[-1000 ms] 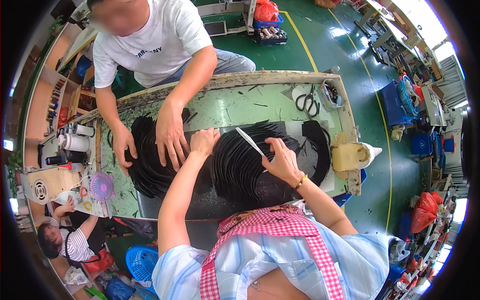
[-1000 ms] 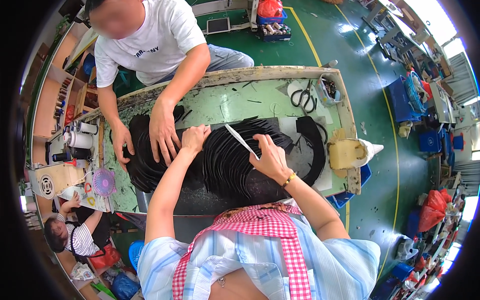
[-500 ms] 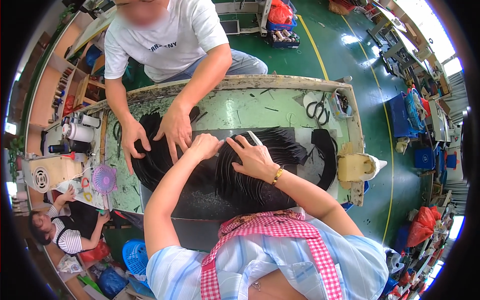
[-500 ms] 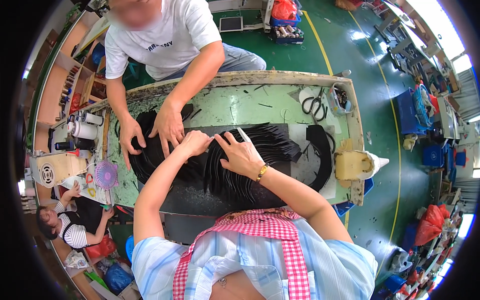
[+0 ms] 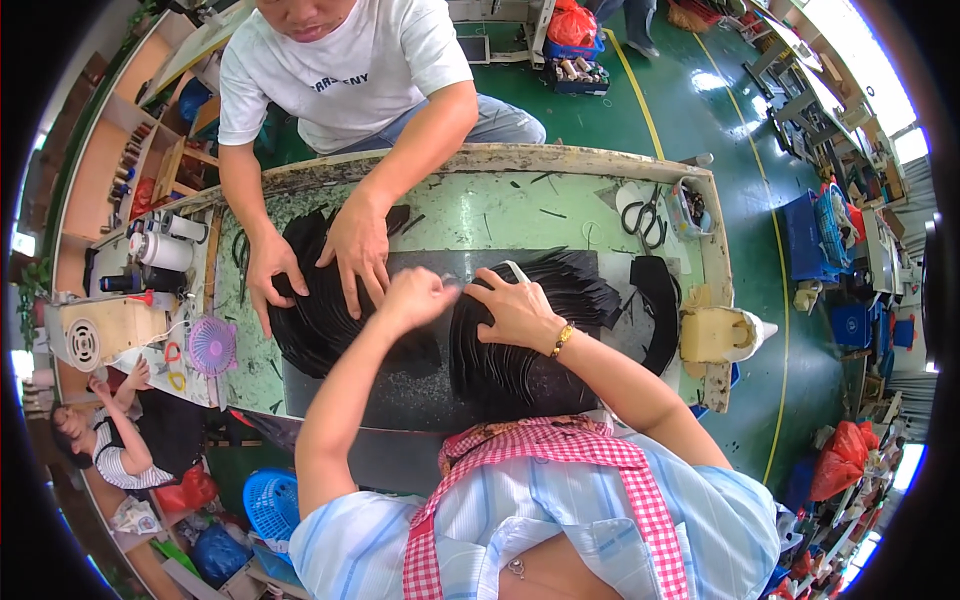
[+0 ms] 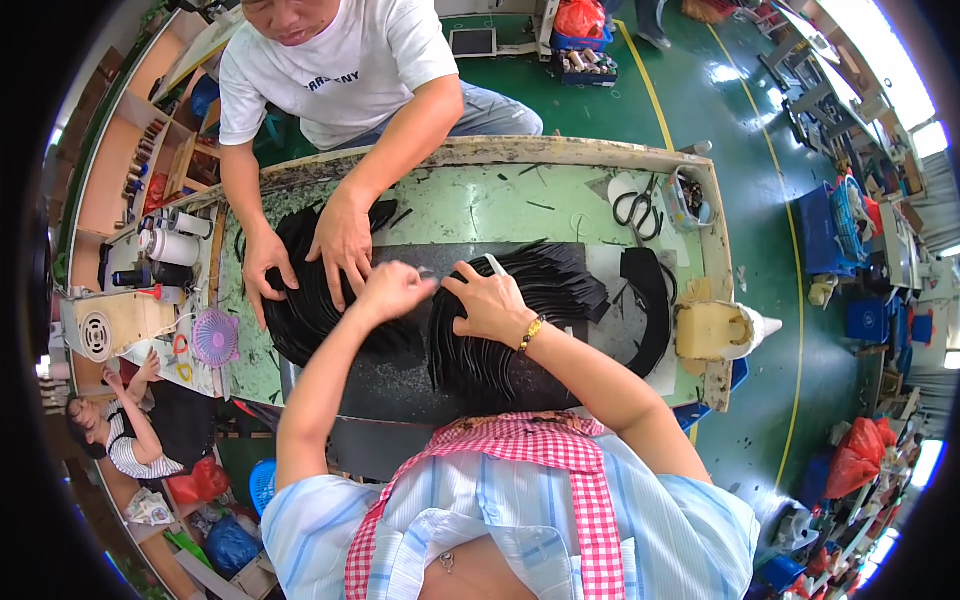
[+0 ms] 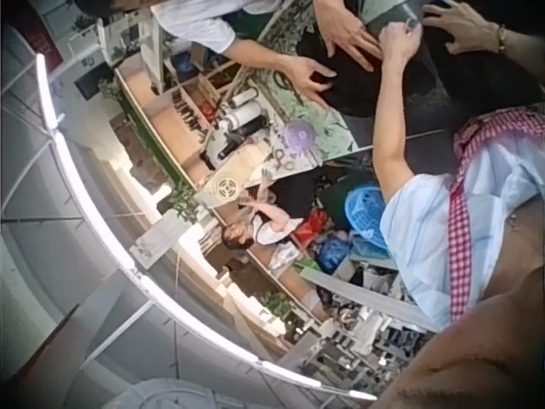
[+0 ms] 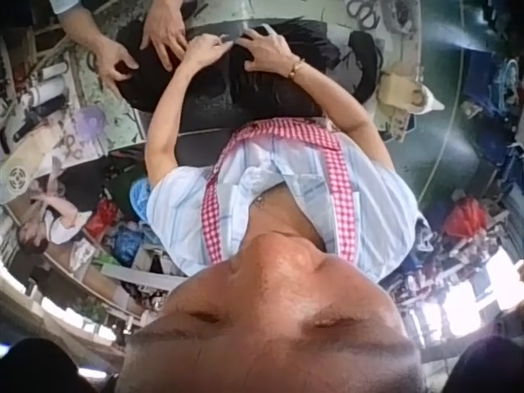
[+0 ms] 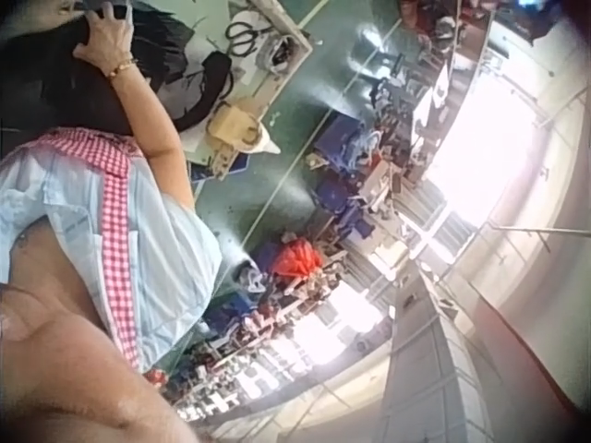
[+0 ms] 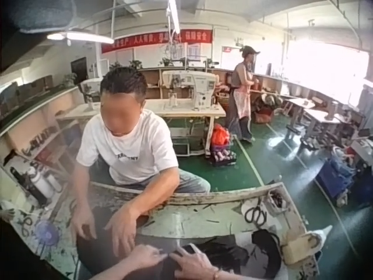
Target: Trimming excess material from shoe components with scissors and bundling them together with a strap.
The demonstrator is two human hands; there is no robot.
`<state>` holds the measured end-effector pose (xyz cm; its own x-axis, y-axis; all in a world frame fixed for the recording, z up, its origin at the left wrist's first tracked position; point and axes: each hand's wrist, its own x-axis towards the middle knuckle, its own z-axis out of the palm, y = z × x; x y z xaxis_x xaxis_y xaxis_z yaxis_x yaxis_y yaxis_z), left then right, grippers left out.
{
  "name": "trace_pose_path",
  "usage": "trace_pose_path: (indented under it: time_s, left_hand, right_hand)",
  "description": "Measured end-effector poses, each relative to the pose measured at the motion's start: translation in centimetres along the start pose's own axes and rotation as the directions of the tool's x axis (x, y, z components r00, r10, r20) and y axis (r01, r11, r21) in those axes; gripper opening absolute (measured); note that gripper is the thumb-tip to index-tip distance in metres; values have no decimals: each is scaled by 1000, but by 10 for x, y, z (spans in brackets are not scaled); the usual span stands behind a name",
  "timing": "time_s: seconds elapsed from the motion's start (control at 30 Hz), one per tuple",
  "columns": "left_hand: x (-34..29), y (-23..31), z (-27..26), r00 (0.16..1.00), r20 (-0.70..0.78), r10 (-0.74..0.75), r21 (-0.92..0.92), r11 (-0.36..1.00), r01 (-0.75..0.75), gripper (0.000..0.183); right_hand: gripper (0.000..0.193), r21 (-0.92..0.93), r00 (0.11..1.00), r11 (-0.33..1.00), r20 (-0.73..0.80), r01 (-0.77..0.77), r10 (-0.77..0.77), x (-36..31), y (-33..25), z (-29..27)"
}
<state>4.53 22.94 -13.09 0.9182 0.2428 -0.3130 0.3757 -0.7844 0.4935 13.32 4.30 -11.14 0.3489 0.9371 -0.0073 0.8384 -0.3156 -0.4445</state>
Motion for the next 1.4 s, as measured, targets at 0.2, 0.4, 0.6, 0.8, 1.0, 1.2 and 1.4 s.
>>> trace_pose_path:
  time_s: [0.2, 0.4, 0.6, 0.8, 1.0, 1.2, 1.4]
  left_hand:
    - [-67, 85, 40, 973, -174, -151, 23, 987, 158, 106]
    - [-67, 102, 72, 939, -273, -207, 338, 894, 295, 130]
    - [-66, 119, 91, 928, -315, -198, 353, 883, 308, 131]
    - [-68, 114, 95, 937, -286, -201, 370, 879, 301, 133]
    - [-69, 113, 91, 940, -247, -236, 380, 869, 318, 136]
    - [-64, 122, 86, 949, -201, -243, 374, 876, 304, 139]
    - [-64, 115, 91, 961, -231, -152, 405, 883, 237, 137]
  right_hand:
    - [51, 332, 979, 932, -182, 146, -89, -8, 32, -1]
    - [30, -91, 906, 902, -48, -423, 420, -111, 6, -57]
    - [17, 237, 954, 945, 248, -226, 166, -182, -33, -15]
    - [20, 419, 975, 886, 178, -197, 132, -194, -32, -37]
    - [18, 411, 981, 902, 185, -129, 56, -211, -41, -37]
    - [16, 263, 958, 962, 286, -76, -3, -218, -44, -32]
    - [9, 102, 895, 956, 335, 276, -294, -152, -42, -35]
